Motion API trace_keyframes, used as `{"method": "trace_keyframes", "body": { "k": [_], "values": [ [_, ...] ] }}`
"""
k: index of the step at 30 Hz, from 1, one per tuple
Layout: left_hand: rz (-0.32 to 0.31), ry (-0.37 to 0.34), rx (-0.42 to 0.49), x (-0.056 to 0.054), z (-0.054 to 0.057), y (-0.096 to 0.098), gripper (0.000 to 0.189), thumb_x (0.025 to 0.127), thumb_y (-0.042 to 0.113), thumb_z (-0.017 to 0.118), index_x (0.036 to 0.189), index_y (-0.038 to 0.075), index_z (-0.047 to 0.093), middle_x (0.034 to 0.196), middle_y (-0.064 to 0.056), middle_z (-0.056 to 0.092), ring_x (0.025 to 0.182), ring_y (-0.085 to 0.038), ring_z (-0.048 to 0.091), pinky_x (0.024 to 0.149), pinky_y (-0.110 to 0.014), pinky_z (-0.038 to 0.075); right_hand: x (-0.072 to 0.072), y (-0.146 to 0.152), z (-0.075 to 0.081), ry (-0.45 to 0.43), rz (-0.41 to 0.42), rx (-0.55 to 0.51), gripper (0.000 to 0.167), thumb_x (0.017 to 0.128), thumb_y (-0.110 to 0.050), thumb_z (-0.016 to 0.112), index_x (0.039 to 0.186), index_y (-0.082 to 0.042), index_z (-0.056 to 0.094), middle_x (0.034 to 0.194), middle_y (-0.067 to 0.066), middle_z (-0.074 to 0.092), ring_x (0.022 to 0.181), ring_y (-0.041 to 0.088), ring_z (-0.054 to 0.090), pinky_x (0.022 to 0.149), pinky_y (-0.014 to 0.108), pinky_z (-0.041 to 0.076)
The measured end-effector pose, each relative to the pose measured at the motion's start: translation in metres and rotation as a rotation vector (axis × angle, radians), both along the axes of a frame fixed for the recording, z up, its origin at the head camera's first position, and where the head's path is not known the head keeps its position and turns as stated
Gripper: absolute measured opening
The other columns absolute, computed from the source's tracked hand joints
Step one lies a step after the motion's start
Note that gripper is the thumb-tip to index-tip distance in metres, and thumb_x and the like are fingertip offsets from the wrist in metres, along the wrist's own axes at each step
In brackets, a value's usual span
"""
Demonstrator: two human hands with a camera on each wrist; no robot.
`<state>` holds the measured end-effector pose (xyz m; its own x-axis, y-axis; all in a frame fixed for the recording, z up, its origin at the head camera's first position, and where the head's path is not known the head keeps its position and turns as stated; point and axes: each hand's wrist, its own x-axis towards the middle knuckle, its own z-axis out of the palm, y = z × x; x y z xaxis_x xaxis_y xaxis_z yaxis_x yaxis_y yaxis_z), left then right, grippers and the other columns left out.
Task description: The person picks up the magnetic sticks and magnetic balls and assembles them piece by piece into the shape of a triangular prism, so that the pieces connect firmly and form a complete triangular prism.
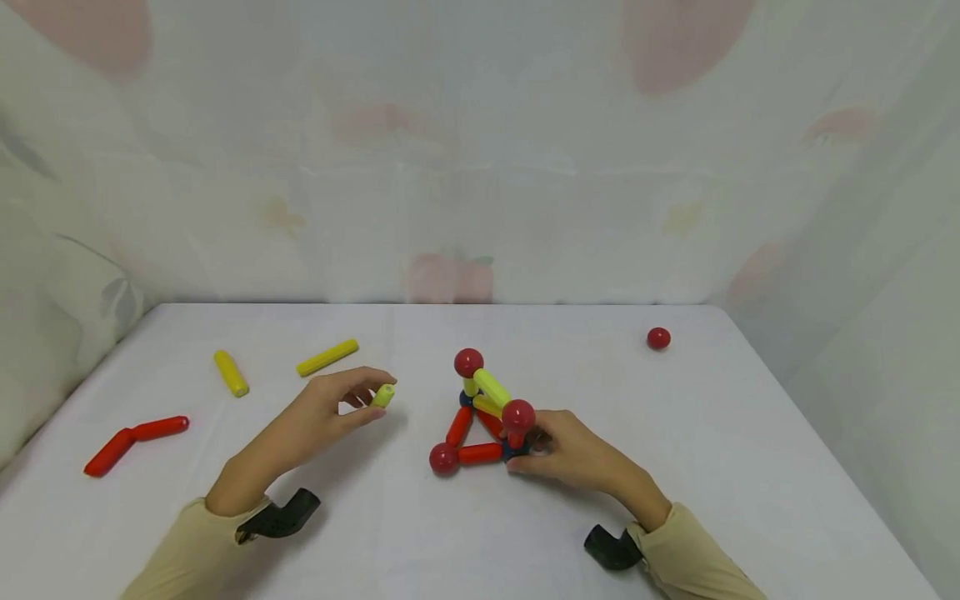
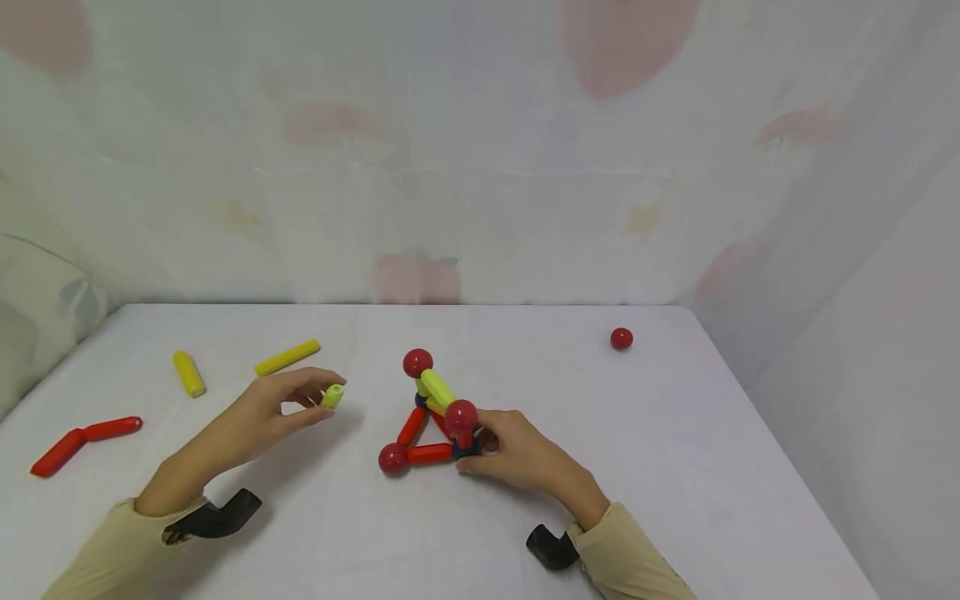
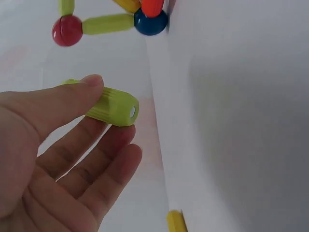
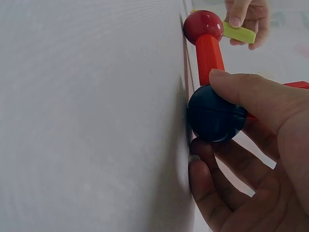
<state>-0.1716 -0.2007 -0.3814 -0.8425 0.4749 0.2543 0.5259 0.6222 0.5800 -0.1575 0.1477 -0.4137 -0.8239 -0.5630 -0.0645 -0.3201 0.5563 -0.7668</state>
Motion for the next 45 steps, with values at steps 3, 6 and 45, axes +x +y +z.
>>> {"method": "trace_keyframes", "body": {
  "k": [3, 6, 45],
  "values": [
    [-0.025, -0.026, 0.026, 0.002, -0.002, 0.007, 0.037, 0.084, 0.001, 0.076, 0.119, 0.008, 0.066, 0.106, 0.002, 0.07, 0.088, -0.011, 0.066, 0.081, -0.029, 0.058, 0.0, 0.0, -0.001, 0.0, -0.001, -0.002, 0.03, 0.085, -0.027, 0.079, 0.109, -0.015, 0.066, 0.095, -0.005, 0.066, 0.085, 0.012, 0.059, 0.078, 0.024, 0.051],
    [-0.044, -0.039, 0.048, 0.003, -0.004, 0.012, 0.036, 0.084, 0.001, 0.076, 0.118, 0.008, 0.066, 0.106, 0.002, 0.071, 0.09, -0.011, 0.068, 0.083, -0.031, 0.058, 0.0, 0.0, -0.001, 0.005, 0.001, -0.003, 0.03, 0.085, -0.028, 0.079, 0.108, -0.015, 0.066, 0.095, -0.005, 0.066, 0.085, 0.012, 0.059, 0.077, 0.023, 0.051],
    [-0.206, -0.292, 0.173, 0.025, -0.009, 0.055, 0.03, 0.09, 0.01, 0.071, 0.119, 0.008, 0.065, 0.109, -0.006, 0.072, 0.097, -0.009, 0.069, 0.088, -0.026, 0.057, 0.001, 0.001, -0.001, 0.015, -0.001, -0.002, 0.031, 0.085, -0.028, 0.079, 0.111, -0.017, 0.066, 0.095, -0.006, 0.066, 0.085, 0.013, 0.058, 0.076, 0.023, 0.05]
  ]
}}
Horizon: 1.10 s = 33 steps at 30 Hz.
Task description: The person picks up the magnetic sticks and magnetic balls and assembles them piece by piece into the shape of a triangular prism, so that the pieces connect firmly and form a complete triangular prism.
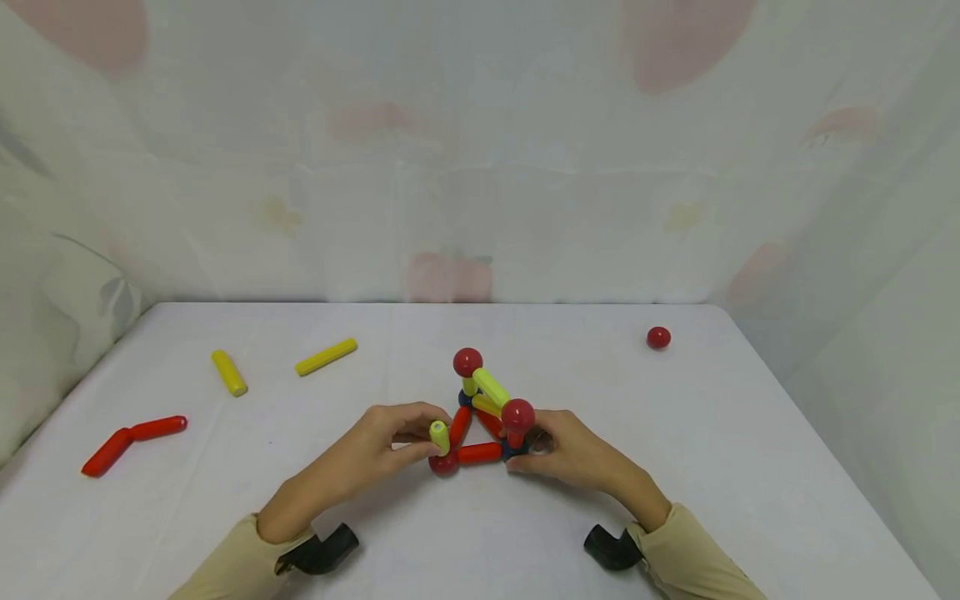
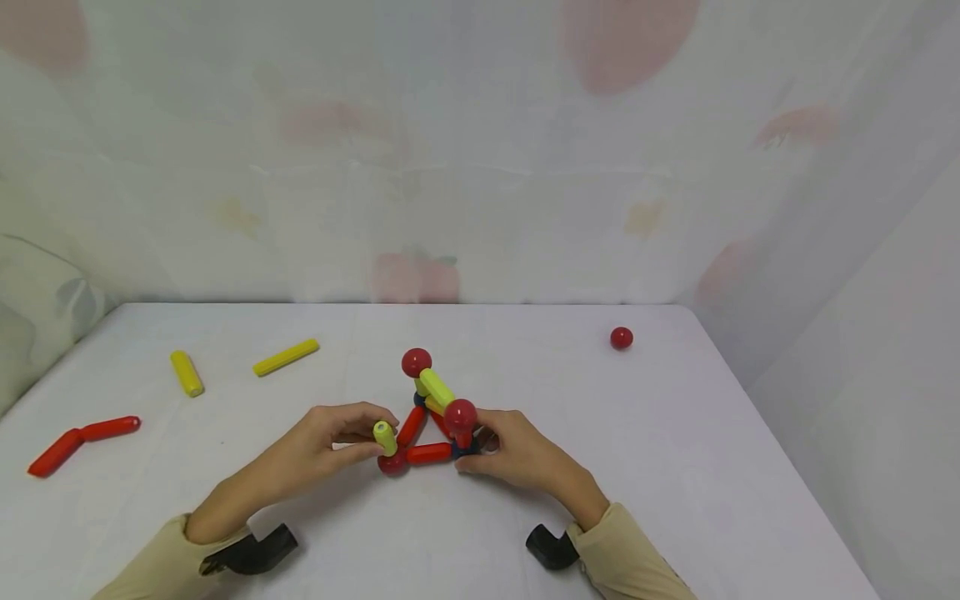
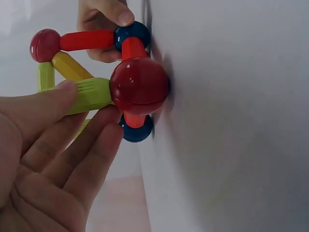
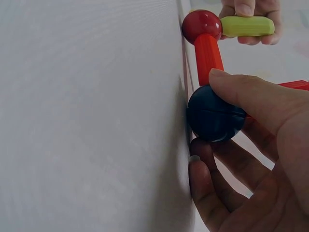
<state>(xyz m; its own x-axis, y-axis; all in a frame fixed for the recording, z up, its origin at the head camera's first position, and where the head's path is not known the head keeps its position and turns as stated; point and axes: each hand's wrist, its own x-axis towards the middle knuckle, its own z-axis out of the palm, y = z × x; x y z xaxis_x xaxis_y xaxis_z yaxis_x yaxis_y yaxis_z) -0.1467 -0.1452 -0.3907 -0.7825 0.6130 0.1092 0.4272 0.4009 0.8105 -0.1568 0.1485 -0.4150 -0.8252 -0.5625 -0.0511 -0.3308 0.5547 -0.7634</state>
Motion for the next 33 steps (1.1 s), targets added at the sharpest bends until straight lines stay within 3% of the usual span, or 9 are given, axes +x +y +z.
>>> {"method": "trace_keyframes", "body": {
  "k": [10, 13, 19, 23, 33],
  "values": [
    [0.0, 0.039, -0.1, -0.001, -0.009, 0.002, 0.021, 0.09, 0.017, 0.073, 0.11, 0.013, 0.068, 0.104, 0.006, 0.071, 0.094, -0.007, 0.065, 0.085, -0.027, 0.057, 0.0, 0.001, -0.001, -0.004, 0.009, -0.021, 0.03, 0.085, -0.028, 0.079, 0.11, -0.017, 0.066, 0.096, -0.005, 0.066, 0.085, 0.012, 0.059, 0.077, 0.024, 0.051],
    [-0.001, 0.011, -0.101, -0.001, -0.014, 0.002, 0.02, 0.088, 0.018, 0.075, 0.107, 0.016, 0.068, 0.103, 0.006, 0.069, 0.093, -0.008, 0.064, 0.085, -0.026, 0.057, -0.001, 0.002, -0.002, -0.001, 0.013, -0.023, 0.029, 0.085, -0.029, 0.079, 0.109, -0.017, 0.066, 0.095, -0.006, 0.066, 0.085, 0.011, 0.059, 0.077, 0.024, 0.051],
    [0.022, -0.125, -0.131, -0.003, -0.022, 0.0, 0.027, 0.087, 0.03, 0.076, 0.11, 0.022, 0.064, 0.105, 0.009, 0.063, 0.1, -0.014, 0.057, 0.089, -0.024, 0.051, -0.002, 0.002, -0.003, 0.005, 0.02, -0.033, 0.031, 0.085, -0.028, 0.079, 0.111, -0.017, 0.066, 0.095, -0.006, 0.066, 0.084, 0.011, 0.059, 0.078, 0.024, 0.052],
    [0.016, -0.189, -0.104, -0.005, -0.027, -0.001, 0.026, 0.088, 0.033, 0.075, 0.11, 0.024, 0.063, 0.105, 0.007, 0.062, 0.102, -0.018, 0.055, 0.089, -0.024, 0.048, -0.001, 0.002, -0.002, 0.005, 0.018, -0.027, 0.031, 0.085, -0.029, 0.079, 0.11, -0.016, 0.066, 0.095, -0.006, 0.065, 0.084, 0.011, 0.058, 0.077, 0.023, 0.051],
    [0.006, -0.215, -0.055, -0.008, -0.032, -0.003, 0.025, 0.089, 0.031, 0.074, 0.11, 0.021, 0.065, 0.104, 0.003, 0.062, 0.099, -0.018, 0.055, 0.086, -0.022, 0.047, -0.005, 0.013, 0.006, -0.006, 0.015, -0.021, 0.035, 0.086, -0.029, 0.078, 0.116, -0.02, 0.064, 0.105, -0.005, 0.067, 0.098, 0.016, 0.061, 0.084, 0.028, 0.053]
  ]
}}
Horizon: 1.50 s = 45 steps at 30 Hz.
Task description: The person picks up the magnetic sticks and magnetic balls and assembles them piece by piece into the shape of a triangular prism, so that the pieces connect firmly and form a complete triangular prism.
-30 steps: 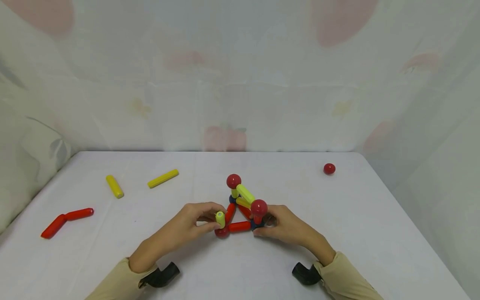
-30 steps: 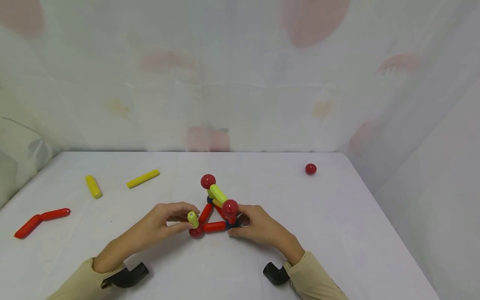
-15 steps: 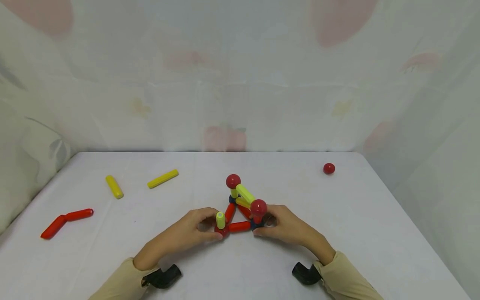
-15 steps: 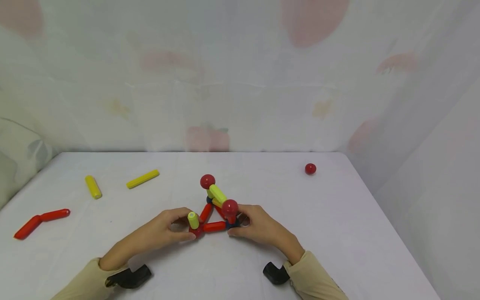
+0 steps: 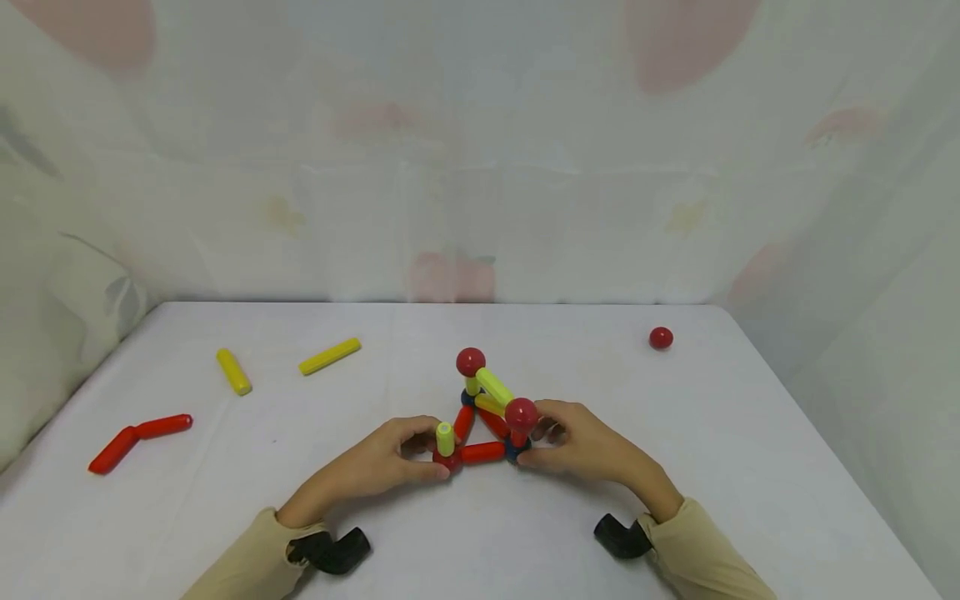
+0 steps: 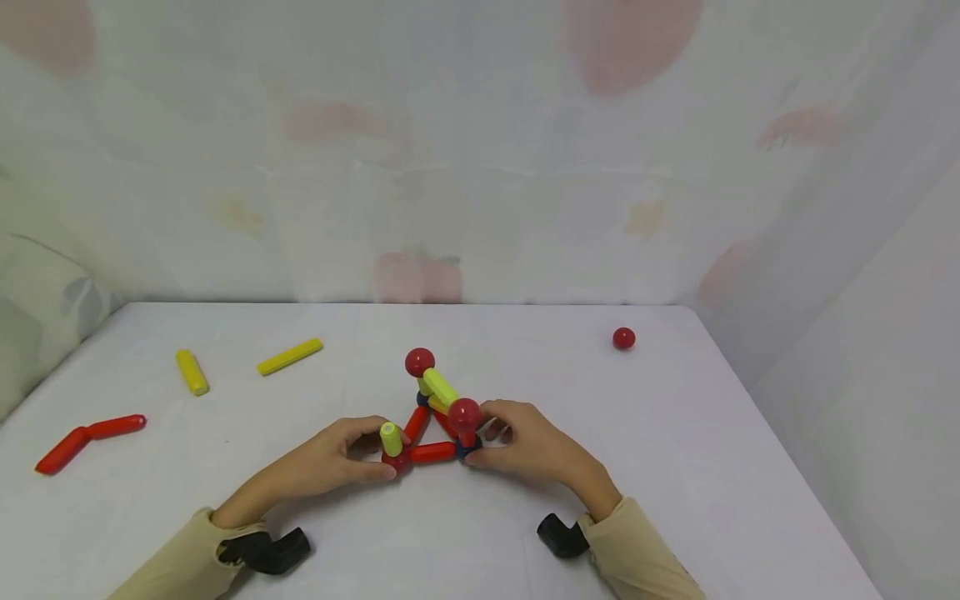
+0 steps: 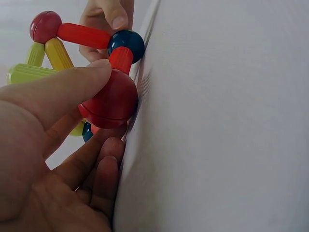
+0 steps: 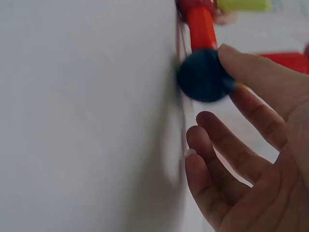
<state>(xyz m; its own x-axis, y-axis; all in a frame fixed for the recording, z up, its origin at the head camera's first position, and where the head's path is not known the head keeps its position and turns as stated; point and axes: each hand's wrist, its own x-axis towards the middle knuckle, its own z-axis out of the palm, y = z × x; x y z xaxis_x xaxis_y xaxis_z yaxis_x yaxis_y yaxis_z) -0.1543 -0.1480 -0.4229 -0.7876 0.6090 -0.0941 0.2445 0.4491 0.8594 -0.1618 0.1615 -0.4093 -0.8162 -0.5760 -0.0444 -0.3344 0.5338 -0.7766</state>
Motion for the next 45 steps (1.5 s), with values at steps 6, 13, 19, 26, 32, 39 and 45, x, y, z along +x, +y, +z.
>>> {"method": "trace_keyframes", "body": {
  "k": [6, 13, 19, 26, 32, 39, 45],
  "values": [
    [0.006, -0.03, 0.011, -0.001, 0.0, -0.001, 0.026, 0.089, 0.029, 0.075, 0.112, 0.022, 0.065, 0.106, 0.003, 0.062, 0.1, -0.019, 0.055, 0.086, -0.023, 0.048, -0.008, 0.018, 0.009, 0.082, -0.089, -0.013, 0.035, 0.087, -0.027, 0.076, 0.119, -0.016, 0.065, 0.115, 0.001, 0.068, 0.103, 0.019, 0.063, 0.089, 0.033, 0.054],
    [-0.002, -0.026, 0.018, 0.001, 0.002, -0.003, 0.03, 0.089, 0.027, 0.075, 0.116, 0.016, 0.065, 0.107, 0.0, 0.063, 0.1, -0.02, 0.055, 0.086, -0.022, 0.048, -0.019, 0.035, 0.011, 0.175, -0.183, -0.006, 0.036, 0.088, -0.022, 0.075, 0.121, -0.009, 0.065, 0.117, 0.008, 0.068, 0.106, 0.026, 0.064, 0.089, 0.037, 0.054],
    [-0.006, -0.033, 0.033, 0.001, 0.002, -0.003, 0.03, 0.089, 0.026, 0.074, 0.116, 0.016, 0.065, 0.108, -0.001, 0.063, 0.101, -0.021, 0.055, 0.087, -0.023, 0.048, -0.029, 0.049, 0.011, 0.235, -0.254, 0.008, 0.039, 0.089, -0.02, 0.075, 0.124, -0.008, 0.063, 0.122, 0.011, 0.067, 0.111, 0.03, 0.063, 0.093, 0.046, 0.053],
    [0.002, -0.034, 0.02, 0.0, -0.002, -0.002, 0.027, 0.089, 0.027, 0.074, 0.114, 0.021, 0.065, 0.107, 0.003, 0.063, 0.101, -0.019, 0.056, 0.087, -0.023, 0.048, -0.039, 0.064, 0.014, 0.289, -0.301, 0.029, 0.04, 0.088, -0.018, 0.075, 0.124, -0.007, 0.062, 0.123, 0.015, 0.066, 0.113, 0.035, 0.062, 0.093, 0.05, 0.052],
    [0.0, -0.026, 0.008, 0.001, -0.001, -0.002, 0.028, 0.09, 0.027, 0.074, 0.116, 0.02, 0.065, 0.109, 0.002, 0.063, 0.102, -0.02, 0.055, 0.089, -0.022, 0.048, -0.048, 0.077, 0.013, 0.324, -0.332, 0.056, 0.043, 0.088, -0.019, 0.076, 0.126, -0.006, 0.062, 0.126, 0.016, 0.064, 0.114, 0.036, 0.059, 0.095, 0.051, 0.051],
    [0.001, -0.013, 0.002, 0.001, -0.001, -0.002, 0.029, 0.09, 0.029, 0.074, 0.116, 0.021, 0.065, 0.108, 0.003, 0.063, 0.101, -0.018, 0.055, 0.087, -0.022, 0.048, -0.059, 0.095, 0.015, 0.335, -0.369, 0.076, 0.042, 0.089, -0.018, 0.075, 0.126, -0.004, 0.061, 0.126, 0.018, 0.064, 0.116, 0.036, 0.057, 0.097, 0.052, 0.049],
    [0.01, -0.026, 0.008, 0.001, -0.001, -0.001, 0.027, 0.089, 0.028, 0.074, 0.114, 0.023, 0.066, 0.106, 0.004, 0.062, 0.101, -0.018, 0.055, 0.087, -0.022, 0.047, -0.067, 0.11, 0.016, 0.339, -0.409, 0.1, 0.042, 0.09, -0.018, 0.073, 0.127, -0.002, 0.06, 0.128, 0.021, 0.062, 0.118, 0.04, 0.056, 0.099, 0.054, 0.047]
  ]
}}
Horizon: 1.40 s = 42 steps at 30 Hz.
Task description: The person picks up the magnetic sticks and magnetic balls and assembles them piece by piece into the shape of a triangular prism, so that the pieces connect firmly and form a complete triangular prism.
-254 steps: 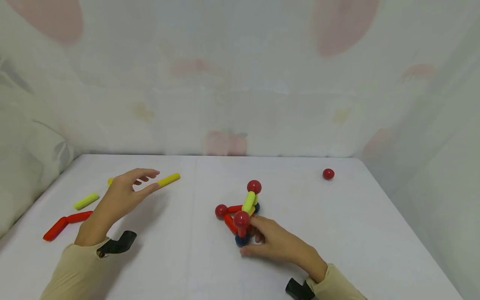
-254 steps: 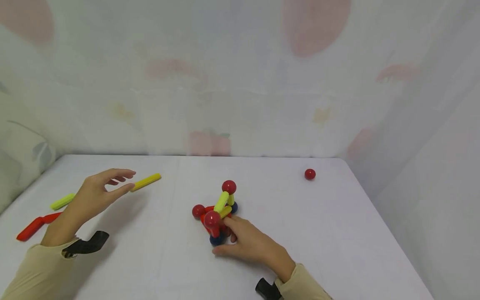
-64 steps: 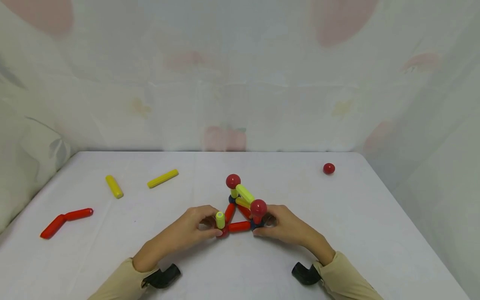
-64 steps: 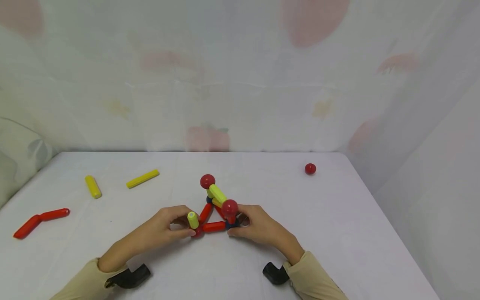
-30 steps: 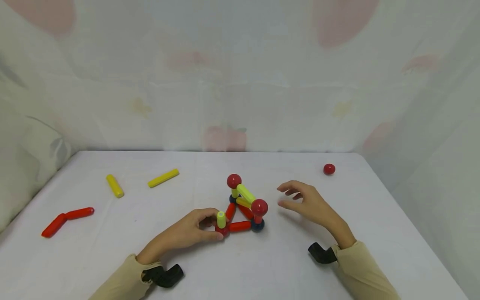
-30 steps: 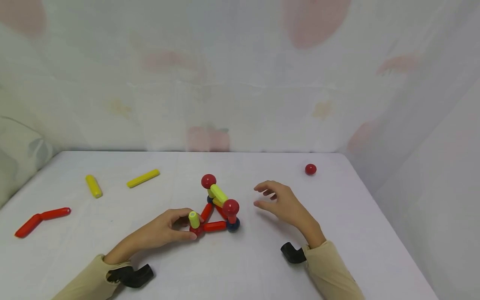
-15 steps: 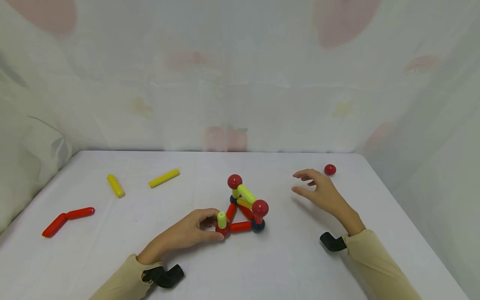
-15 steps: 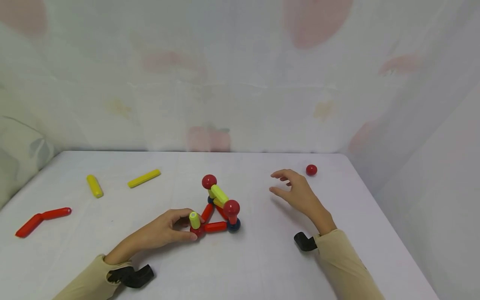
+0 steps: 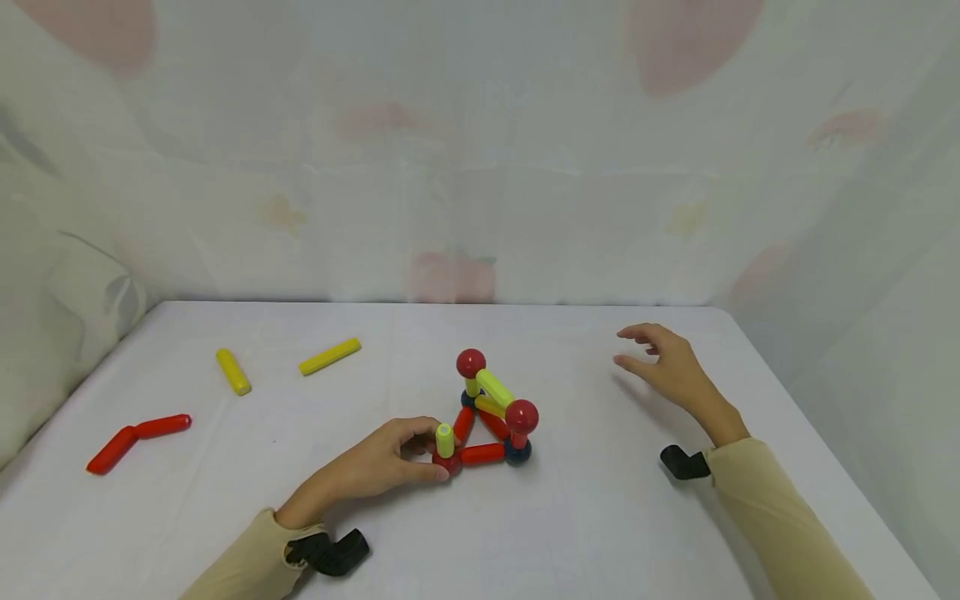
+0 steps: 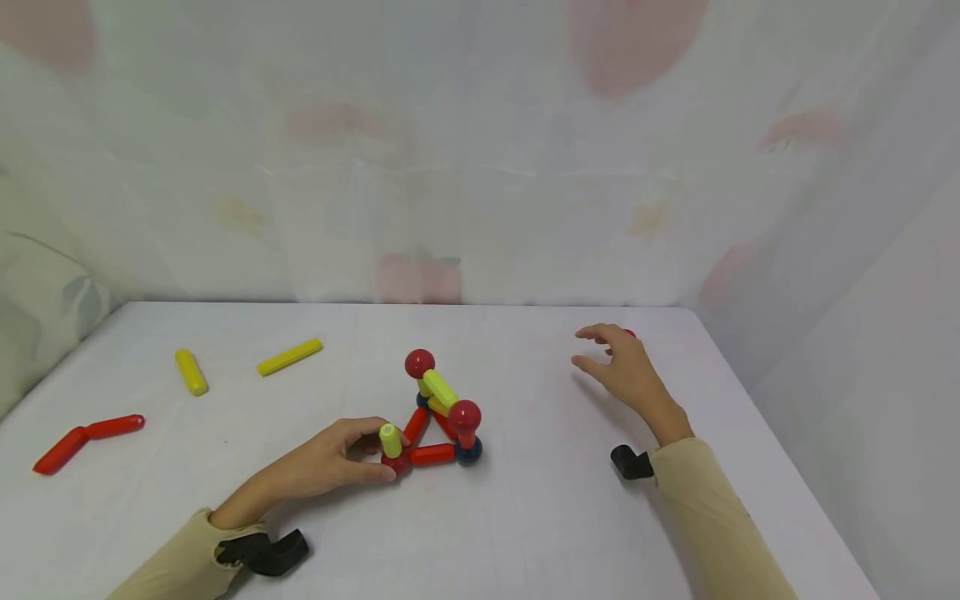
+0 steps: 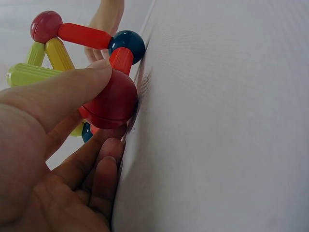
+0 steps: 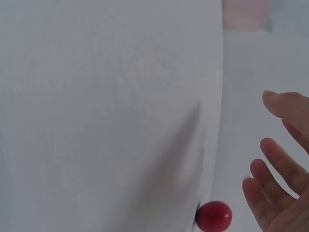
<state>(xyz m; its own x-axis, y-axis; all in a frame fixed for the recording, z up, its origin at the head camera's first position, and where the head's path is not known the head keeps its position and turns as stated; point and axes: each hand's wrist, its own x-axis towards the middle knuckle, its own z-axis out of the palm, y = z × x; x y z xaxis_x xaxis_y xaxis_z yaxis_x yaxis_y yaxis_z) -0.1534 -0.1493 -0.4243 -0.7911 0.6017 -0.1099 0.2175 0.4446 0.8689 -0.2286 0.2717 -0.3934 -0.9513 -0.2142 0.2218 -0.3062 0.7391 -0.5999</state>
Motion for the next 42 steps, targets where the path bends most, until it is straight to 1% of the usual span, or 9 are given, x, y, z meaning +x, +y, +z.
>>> {"method": "trace_keyframes", "body": {
  "k": [7, 10, 14, 16, 20, 23, 27, 35, 42],
  "values": [
    [0.0, 0.008, 0.002, 0.001, -0.001, 0.0, 0.027, 0.089, 0.029, 0.075, 0.114, 0.022, 0.066, 0.105, 0.004, 0.063, 0.1, -0.018, 0.055, 0.085, -0.022, 0.048, -0.004, 0.016, -0.001, -0.023, -0.051, 0.011, 0.044, 0.091, -0.02, 0.072, 0.128, -0.001, 0.059, 0.128, 0.025, 0.059, 0.115, 0.042, 0.056, 0.099, 0.057, 0.046],
    [0.001, 0.002, 0.006, 0.001, 0.0, 0.0, 0.027, 0.089, 0.028, 0.075, 0.114, 0.022, 0.066, 0.105, 0.004, 0.063, 0.1, -0.018, 0.055, 0.086, -0.022, 0.048, -0.006, 0.021, -0.001, -0.017, -0.064, 0.017, 0.042, 0.092, -0.018, 0.072, 0.128, 0.0, 0.059, 0.121, 0.026, 0.06, 0.11, 0.041, 0.057, 0.097, 0.056, 0.047],
    [0.003, -0.008, 0.009, 0.002, 0.001, 0.0, 0.027, 0.089, 0.028, 0.074, 0.115, 0.023, 0.066, 0.107, 0.005, 0.063, 0.102, -0.019, 0.055, 0.087, -0.023, 0.048, -0.009, 0.026, -0.002, 0.017, -0.066, 0.022, 0.04, 0.091, -0.013, 0.071, 0.126, 0.002, 0.06, 0.107, 0.023, 0.062, 0.101, 0.036, 0.057, 0.097, 0.055, 0.046],
    [0.002, -0.012, 0.01, 0.002, 0.001, 0.0, 0.027, 0.089, 0.028, 0.074, 0.114, 0.023, 0.066, 0.107, 0.005, 0.063, 0.102, -0.019, 0.056, 0.087, -0.023, 0.048, -0.011, 0.029, -0.003, 0.036, -0.065, 0.028, 0.039, 0.09, -0.011, 0.072, 0.125, 0.003, 0.06, 0.104, 0.023, 0.062, 0.098, 0.035, 0.057, 0.096, 0.055, 0.046],
    [-0.004, -0.006, 0.006, 0.003, 0.001, -0.001, 0.025, 0.089, 0.029, 0.074, 0.112, 0.024, 0.065, 0.106, 0.005, 0.062, 0.102, -0.019, 0.055, 0.086, -0.023, 0.048, -0.013, 0.035, -0.005, 0.04, -0.082, 0.042, 0.038, 0.09, -0.01, 0.071, 0.124, 0.003, 0.06, 0.111, 0.025, 0.061, 0.103, 0.037, 0.055, 0.097, 0.057, 0.044],
    [-0.007, 0.001, 0.002, 0.003, 0.001, 0.0, 0.025, 0.089, 0.03, 0.074, 0.111, 0.024, 0.065, 0.105, 0.005, 0.062, 0.101, -0.019, 0.054, 0.085, -0.023, 0.047, -0.015, 0.039, -0.007, 0.008, -0.105, 0.054, 0.04, 0.091, -0.011, 0.07, 0.126, 0.004, 0.059, 0.123, 0.028, 0.056, 0.114, 0.041, 0.05, 0.099, 0.06, 0.043],
    [-0.006, -0.005, 0.002, 0.003, 0.001, 0.0, 0.027, 0.089, 0.029, 0.074, 0.115, 0.024, 0.065, 0.107, 0.005, 0.062, 0.102, -0.019, 0.055, 0.087, -0.022, 0.048, -0.017, 0.043, -0.01, -0.041, -0.119, 0.058, 0.042, 0.091, -0.01, 0.069, 0.127, 0.007, 0.056, 0.132, 0.032, 0.05, 0.124, 0.047, 0.045, 0.103, 0.063, 0.04],
    [-0.005, -0.018, 0.005, 0.002, 0.0, 0.0, 0.03, 0.089, 0.028, 0.074, 0.118, 0.023, 0.065, 0.11, 0.005, 0.063, 0.103, -0.019, 0.056, 0.088, -0.022, 0.048, -0.017, 0.044, -0.014, -0.136, -0.134, 0.099, 0.041, 0.093, -0.006, 0.064, 0.132, 0.006, 0.052, 0.135, 0.034, 0.048, 0.117, 0.05, 0.052, 0.098, 0.06, 0.047],
    [-0.011, -0.013, 0.009, 0.002, 0.001, 0.001, 0.03, 0.09, 0.028, 0.074, 0.118, 0.021, 0.065, 0.11, 0.003, 0.063, 0.102, -0.019, 0.056, 0.088, -0.022, 0.048, -0.016, 0.043, -0.016, -0.15, -0.147, 0.111, 0.042, 0.094, -0.008, 0.064, 0.133, 0.004, 0.052, 0.132, 0.033, 0.052, 0.115, 0.048, 0.054, 0.095, 0.058, 0.05]
  ]
}}
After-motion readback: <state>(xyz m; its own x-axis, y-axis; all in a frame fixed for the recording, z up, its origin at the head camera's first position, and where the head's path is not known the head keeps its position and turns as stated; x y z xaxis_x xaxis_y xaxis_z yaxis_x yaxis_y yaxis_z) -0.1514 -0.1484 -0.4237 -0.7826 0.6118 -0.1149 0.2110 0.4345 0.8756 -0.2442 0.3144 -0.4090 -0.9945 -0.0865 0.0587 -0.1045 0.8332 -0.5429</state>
